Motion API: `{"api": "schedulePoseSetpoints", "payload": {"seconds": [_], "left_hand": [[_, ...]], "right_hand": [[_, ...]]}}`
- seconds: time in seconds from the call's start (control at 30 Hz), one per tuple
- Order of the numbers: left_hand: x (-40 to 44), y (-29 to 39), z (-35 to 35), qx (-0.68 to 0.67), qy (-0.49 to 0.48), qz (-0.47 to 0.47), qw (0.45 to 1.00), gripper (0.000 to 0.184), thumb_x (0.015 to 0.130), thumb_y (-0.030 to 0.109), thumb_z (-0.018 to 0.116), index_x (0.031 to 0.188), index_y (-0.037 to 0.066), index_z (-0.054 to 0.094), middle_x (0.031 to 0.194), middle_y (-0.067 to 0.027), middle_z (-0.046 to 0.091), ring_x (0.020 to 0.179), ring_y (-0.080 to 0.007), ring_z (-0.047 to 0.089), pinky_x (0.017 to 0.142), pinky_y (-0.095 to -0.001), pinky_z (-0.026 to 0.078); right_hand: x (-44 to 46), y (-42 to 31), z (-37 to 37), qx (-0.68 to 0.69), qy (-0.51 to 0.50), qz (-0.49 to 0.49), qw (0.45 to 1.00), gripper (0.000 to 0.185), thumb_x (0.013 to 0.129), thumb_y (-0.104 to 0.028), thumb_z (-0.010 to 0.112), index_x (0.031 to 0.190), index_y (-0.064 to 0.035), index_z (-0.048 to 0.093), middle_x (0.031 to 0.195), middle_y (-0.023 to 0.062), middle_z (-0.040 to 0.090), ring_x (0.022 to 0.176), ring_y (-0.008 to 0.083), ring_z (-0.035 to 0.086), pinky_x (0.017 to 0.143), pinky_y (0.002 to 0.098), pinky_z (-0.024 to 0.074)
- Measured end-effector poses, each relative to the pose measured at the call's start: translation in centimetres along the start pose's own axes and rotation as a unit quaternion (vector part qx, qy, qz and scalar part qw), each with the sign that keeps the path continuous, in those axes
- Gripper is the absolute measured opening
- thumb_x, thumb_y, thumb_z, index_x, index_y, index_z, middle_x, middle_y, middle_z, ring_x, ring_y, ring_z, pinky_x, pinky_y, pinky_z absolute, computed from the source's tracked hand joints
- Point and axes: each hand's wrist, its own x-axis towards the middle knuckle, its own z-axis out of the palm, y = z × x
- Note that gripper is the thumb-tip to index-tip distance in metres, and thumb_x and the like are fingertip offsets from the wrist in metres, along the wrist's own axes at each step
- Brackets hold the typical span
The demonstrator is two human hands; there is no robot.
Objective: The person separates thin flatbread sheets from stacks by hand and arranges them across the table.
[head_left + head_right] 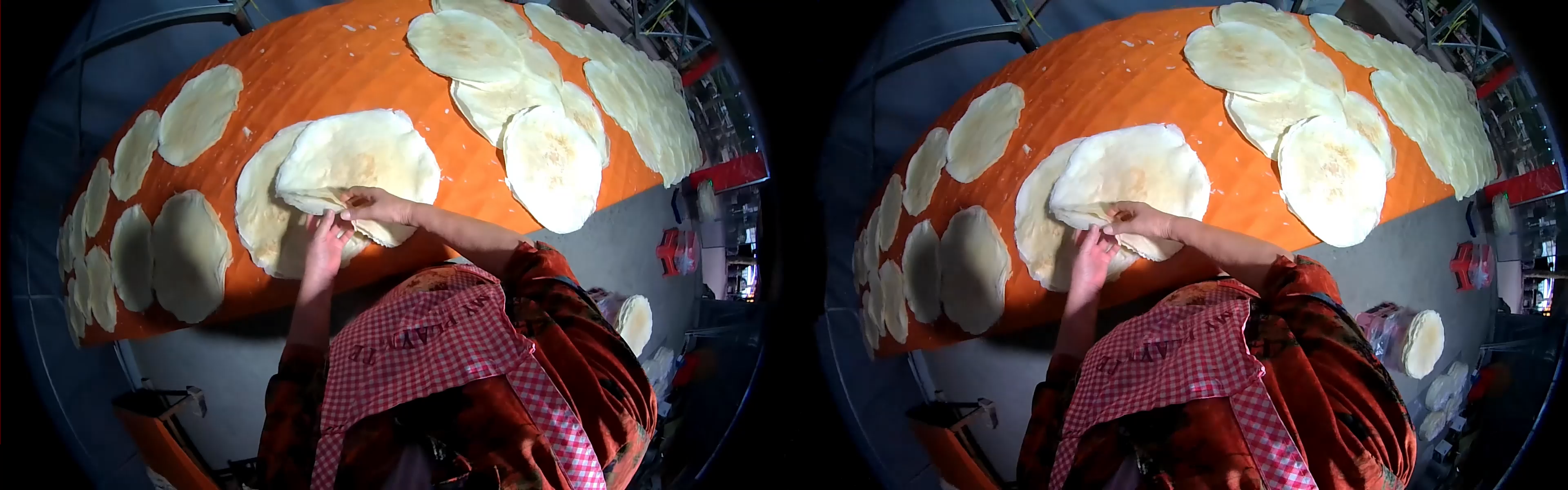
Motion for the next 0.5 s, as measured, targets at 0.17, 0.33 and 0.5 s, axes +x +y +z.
{"api": "schedulePoseSetpoints", "payload": {"seconds": [0.17, 0.33, 0.5], "left_hand": [[0.3, 0.5, 1.1, 0.005, 0.034, 0.003, 0.999, 0.042, 0.088, 0.025, 0.06, 0.125, 0.019, 0.039, 0.115, -0.0042, 0.053, 0.101, -0.0196, 0.053, 0.079, -0.0393, 0.045], [0.5, 0.7, 0.5, 0.019, 0.006, -0.008, 1.0, 0.043, 0.088, 0.023, 0.057, 0.125, 0.018, 0.038, 0.115, -0.0046, 0.052, 0.101, -0.021, 0.053, 0.077, -0.0399, 0.047], [1.6, -0.3, -1.3, 0.034, 0.042, -0.017, 0.998, 0.04, 0.087, 0.023, 0.056, 0.123, 0.022, 0.04, 0.118, -0.0017, 0.05, 0.106, -0.0224, 0.051, 0.08, -0.0476, 0.045]], "right_hand": [[2.2, -1.4, 0.2, -0.012, 0.003, -0.033, 0.999, 0.044, 0.081, -0.022, 0.067, 0.117, -0.0026, 0.052, 0.108, 0.0105, 0.06, 0.102, 0.0194, 0.054, 0.091, 0.0301, 0.0418], [3.5, -1.6, -0.7, -0.048, -0.025, 0.005, 0.998, 0.04, 0.08, -0.02, 0.066, 0.114, -0.0014, 0.055, 0.102, 0.0114, 0.062, 0.096, 0.0192, 0.057, 0.087, 0.0298, 0.0441], [3.0, -3.9, 0.5, -0.13, 0.027, 0.016, 0.991, 0.042, 0.079, -0.027, 0.066, 0.111, -0.001, 0.059, 0.101, 0.0143, 0.064, 0.095, 0.0235, 0.059, 0.085, 0.0332, 0.0451]]}}
